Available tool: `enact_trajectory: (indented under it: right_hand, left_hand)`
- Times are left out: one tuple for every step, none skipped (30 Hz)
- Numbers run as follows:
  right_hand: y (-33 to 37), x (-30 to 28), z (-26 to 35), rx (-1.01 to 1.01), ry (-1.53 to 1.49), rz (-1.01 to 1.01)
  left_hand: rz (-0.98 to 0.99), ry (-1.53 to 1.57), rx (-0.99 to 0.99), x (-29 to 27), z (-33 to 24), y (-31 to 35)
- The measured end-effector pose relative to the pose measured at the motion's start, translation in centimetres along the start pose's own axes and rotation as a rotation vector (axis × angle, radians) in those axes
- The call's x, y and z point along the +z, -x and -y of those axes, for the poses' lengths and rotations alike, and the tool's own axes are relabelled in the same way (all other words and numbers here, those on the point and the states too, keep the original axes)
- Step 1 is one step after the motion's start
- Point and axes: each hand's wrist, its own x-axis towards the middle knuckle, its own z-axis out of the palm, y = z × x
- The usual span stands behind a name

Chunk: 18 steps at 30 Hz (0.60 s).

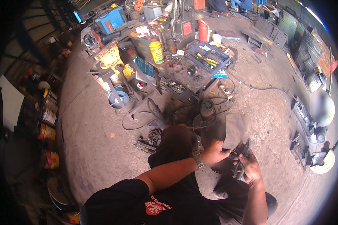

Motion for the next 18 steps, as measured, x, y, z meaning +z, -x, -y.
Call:
enact_trajectory:
  right_hand:
    - [0.3,-0.9,0.1,-0.030,0.165,0.004]
    - [0.8,-2.0,-0.2,-0.039,0.322,-0.013]
    - [1.1,-2.8,-0.4,-0.037,0.476,-0.031]
    - [1.6,-3.5,-0.3,-0.146,0.736,-0.024]
    - [1.7,-4.6,-0.4,-0.218,0.994,-0.019]
    - [1.7,-7.0,-1.5,-0.306,1.130,-0.065]
    - [2.3,-4.9,0.9,-0.080,1.134,-0.006]
    - [2.6,-4.2,1.8,-0.167,1.208,0.012]
    - [2.6,-3.9,3.0,-0.128,1.309,0.036]
    - [3.3,-3.1,4.4,-0.118,1.341,0.049]
    - [3.3,-3.2,4.9,-0.067,1.380,0.062]
    - [3.0,-4.1,4.8,-0.109,1.431,0.084]
    - [2.6,-4.4,4.8,-0.116,1.470,0.103]
    - [2.5,-4.5,4.9,-0.088,1.507,0.121]
    - [2.4,-4.5,5.0,-0.060,1.546,0.142]
    - [2.4,-4.3,5.0,-0.059,1.569,0.152]
    - [2.3,-4.1,5.0,-0.059,1.593,0.162]
    - [2.2,-3.9,5.0,-0.059,1.619,0.172]
  left_hand:
    - [-0.001,-0.086,0.029,0.5,0.2,-0.1]
    - [0.043,0.083,0.069,0.6,0.1,-0.7]
    - [0.096,0.173,0.087,0.0,0.4,-0.8]
    - [0.139,0.227,-0.005,0.5,1.7,-0.4]
    - [0.094,0.053,-0.068,0.7,2.0,0.0]
    - [0.246,0.106,-0.195,-0.6,-0.7,-1.2]
    - [0.072,0.224,-0.009,-0.7,-1.2,-1.1]
    - [0.104,0.099,0.045,-0.1,1.8,-0.6]
    - [0.064,0.150,0.086,0.3,1.3,-0.7]
    - [0.105,0.101,0.052,-0.2,-0.5,-1.0]
    - [0.118,0.058,0.127,0.0,-0.4,-1.2]
    - [0.155,0.053,0.134,0.3,-1.0,-1.3]
    - [0.183,0.042,0.136,0.2,-1.6,-1.5]
    - [0.195,0.024,0.146,0.3,-2.0,-1.5]
    - [0.218,0.038,0.125,0.5,-1.8,-1.3]
    - [0.233,0.045,0.105,0.5,-1.4,-1.1]
    - [0.245,0.052,0.085,0.6,-1.0,-1.0]
    - [0.211,0.081,0.145,0.8,-0.6,-1.0]
